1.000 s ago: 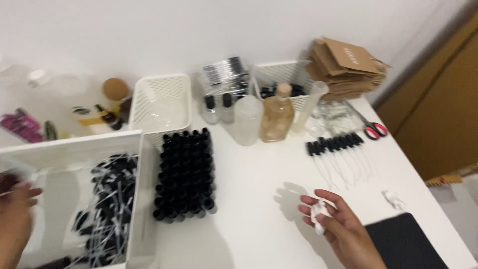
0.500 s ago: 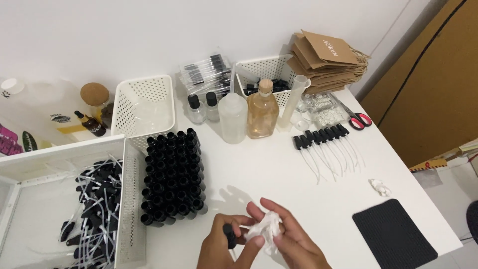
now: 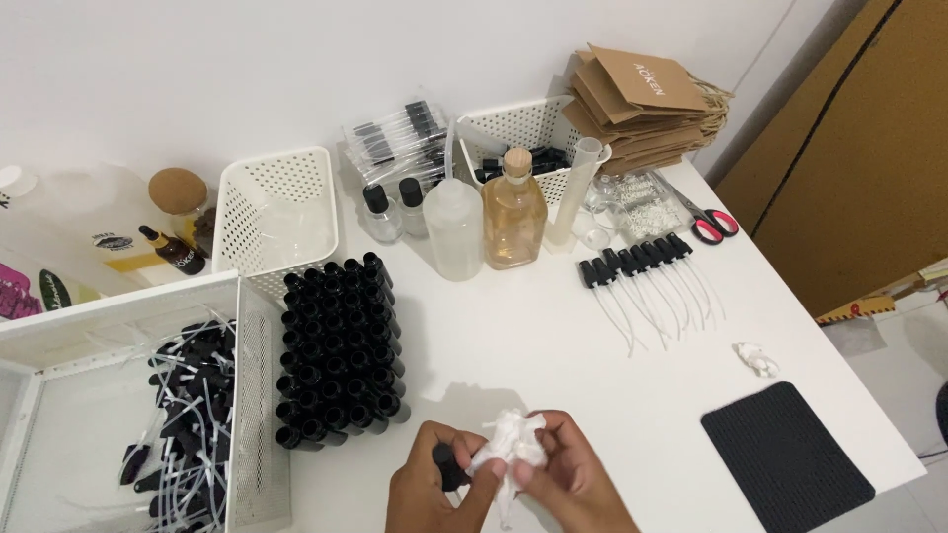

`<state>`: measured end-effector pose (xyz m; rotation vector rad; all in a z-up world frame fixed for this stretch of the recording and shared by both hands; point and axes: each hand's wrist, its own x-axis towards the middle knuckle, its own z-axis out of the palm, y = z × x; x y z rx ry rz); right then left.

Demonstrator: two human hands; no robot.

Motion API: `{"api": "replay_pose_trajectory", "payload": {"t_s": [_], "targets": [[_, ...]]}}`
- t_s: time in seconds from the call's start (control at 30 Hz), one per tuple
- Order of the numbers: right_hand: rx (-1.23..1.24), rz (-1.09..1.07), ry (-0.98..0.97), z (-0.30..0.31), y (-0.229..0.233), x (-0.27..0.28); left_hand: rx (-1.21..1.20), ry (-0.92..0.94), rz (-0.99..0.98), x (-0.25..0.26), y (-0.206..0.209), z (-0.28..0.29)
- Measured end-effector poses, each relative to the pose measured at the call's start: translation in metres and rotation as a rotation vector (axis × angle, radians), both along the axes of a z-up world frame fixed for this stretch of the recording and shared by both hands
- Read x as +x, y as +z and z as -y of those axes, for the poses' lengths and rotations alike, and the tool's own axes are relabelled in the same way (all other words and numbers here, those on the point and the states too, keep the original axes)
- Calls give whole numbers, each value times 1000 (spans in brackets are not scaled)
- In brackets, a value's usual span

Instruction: Cleaning perfume sprayer components by wiping them with a cloth and organizing them on a work surface.

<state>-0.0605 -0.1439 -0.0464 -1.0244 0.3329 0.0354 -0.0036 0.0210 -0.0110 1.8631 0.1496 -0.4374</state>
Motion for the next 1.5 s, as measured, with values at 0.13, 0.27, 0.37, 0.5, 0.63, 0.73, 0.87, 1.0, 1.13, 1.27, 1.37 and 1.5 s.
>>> {"api": "replay_pose_trajectory", "payload": {"t_s": [0.13, 0.27, 0.37, 0.5, 0.63, 0.73, 0.87, 1.0, 1.13, 1.27, 1.37, 1.5], "targets": [[6, -288, -146, 15, -21, 2, -101, 17, 50, -1, -7, -5], [47, -171, -257, 20, -29, 7, -156, 155, 5, 2, -3, -9], [174, -158, -214, 21, -27, 8, -154, 160, -31, -1, -1, -12], [157, -202, 39, 13, -24, 2, -191, 77, 1, -5, -10, -11], [47, -218, 40, 14, -7, 5, -229, 36, -6, -7, -14, -14], [206, -207, -2, 13, -11, 3, -471, 134, -12, -9, -20, -15], [254, -201, 187, 9, 4, -1, -507, 94, -22, -13, -21, -11], [4, -162, 36, 5, 7, 4, -427, 91, -80, -13, -24, -6], [-315, -115, -54, 3, 3, 6, -317, 83, -157, -2, -2, 2], [-221, -75, -194, 11, -12, 8, -309, 139, -102, 4, -25, 1], [-192, -28, -366, 19, -28, 8, -345, 197, -44, 4, -24, 1], [379, 64, -418, 22, -46, 10, -550, 292, -25, 2, -26, 0]]}}
